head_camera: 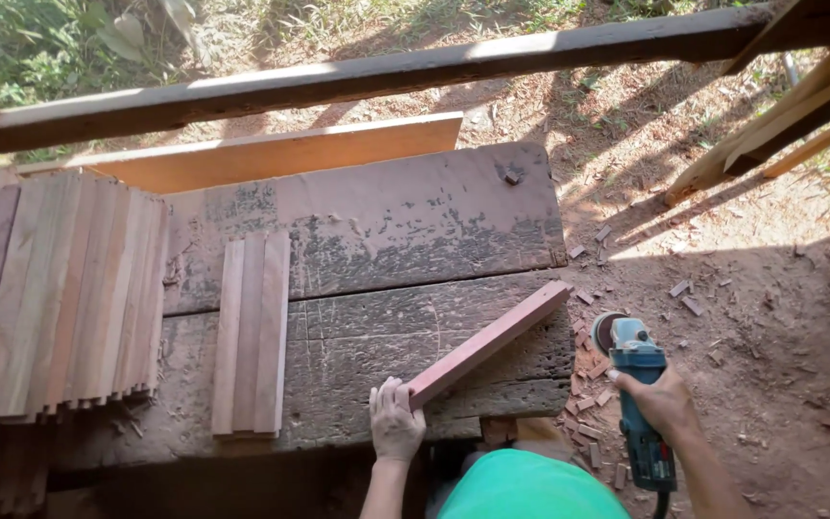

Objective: Sanding wooden slats with an angle grinder.

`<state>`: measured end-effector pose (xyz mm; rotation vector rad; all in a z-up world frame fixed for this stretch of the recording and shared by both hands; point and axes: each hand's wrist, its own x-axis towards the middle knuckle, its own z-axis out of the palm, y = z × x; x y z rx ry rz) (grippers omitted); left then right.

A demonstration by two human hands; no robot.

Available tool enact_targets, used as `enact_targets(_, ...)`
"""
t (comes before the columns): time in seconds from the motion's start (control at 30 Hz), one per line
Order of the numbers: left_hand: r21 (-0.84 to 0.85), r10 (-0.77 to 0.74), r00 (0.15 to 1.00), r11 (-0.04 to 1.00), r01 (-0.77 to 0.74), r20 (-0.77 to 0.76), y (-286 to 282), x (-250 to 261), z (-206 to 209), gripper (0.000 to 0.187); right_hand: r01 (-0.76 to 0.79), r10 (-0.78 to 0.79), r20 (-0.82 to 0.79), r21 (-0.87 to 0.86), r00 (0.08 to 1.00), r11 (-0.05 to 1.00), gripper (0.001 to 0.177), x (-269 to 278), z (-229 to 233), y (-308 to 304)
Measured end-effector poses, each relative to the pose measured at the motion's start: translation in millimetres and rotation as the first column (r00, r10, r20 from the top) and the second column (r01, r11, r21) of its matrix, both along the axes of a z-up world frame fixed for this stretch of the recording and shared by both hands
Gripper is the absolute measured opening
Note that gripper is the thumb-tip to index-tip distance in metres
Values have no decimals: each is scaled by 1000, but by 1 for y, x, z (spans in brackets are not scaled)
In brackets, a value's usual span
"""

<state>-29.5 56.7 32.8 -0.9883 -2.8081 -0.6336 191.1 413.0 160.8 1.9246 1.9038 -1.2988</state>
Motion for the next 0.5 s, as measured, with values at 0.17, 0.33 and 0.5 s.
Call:
enact_targets(0.17,-9,-63,994,998,64,87,-13,26,-17,68,30,-44,-158,-86,986,996,63,-22,20,3)
enact_targets(0.33,-65,32,997,997,-28,68,-27,34,-31,85,-94,87,-106,-65,991,993,76,-51,29,7)
enact_targets(0.5,-130,104,988,988,-89,110,-44,29,-14,74,-235,228,-97,-76,969,969,68,-76,8,16)
